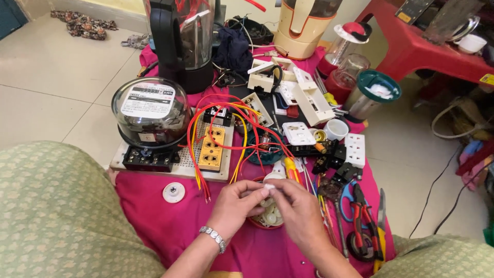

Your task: The person assembles small internal components into a plastic electrical housing on a floor-based workspace.

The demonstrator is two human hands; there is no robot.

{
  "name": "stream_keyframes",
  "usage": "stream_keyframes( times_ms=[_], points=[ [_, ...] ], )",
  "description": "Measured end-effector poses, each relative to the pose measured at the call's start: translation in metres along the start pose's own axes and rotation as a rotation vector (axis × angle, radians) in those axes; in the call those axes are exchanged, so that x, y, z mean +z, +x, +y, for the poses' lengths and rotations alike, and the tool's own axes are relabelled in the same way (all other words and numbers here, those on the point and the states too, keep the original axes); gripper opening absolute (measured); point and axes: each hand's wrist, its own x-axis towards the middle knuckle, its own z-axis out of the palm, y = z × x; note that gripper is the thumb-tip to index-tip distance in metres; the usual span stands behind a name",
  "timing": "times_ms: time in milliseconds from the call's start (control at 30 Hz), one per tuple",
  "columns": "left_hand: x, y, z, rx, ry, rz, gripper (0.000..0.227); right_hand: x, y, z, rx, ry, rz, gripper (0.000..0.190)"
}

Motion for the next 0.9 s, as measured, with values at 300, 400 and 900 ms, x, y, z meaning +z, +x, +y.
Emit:
stream_keyframes(
  times_ms=[300,400,900],
  points=[
    [0.008,-0.010,-0.005,-0.019,-0.180,0.154,0.020,0.023,-0.006,0.016,0.221,0.084,0.126,0.026],
    [0.008,-0.013,-0.004,-0.034,-0.149,0.151,0.018,0.027,-0.007,0.018,0.202,0.004,0.122,0.029],
    [0.007,-0.023,-0.004,0.021,0.240,0.125,0.022,0.031,-0.004,0.000,0.201,-0.089,0.141,0.027]
  ],
)
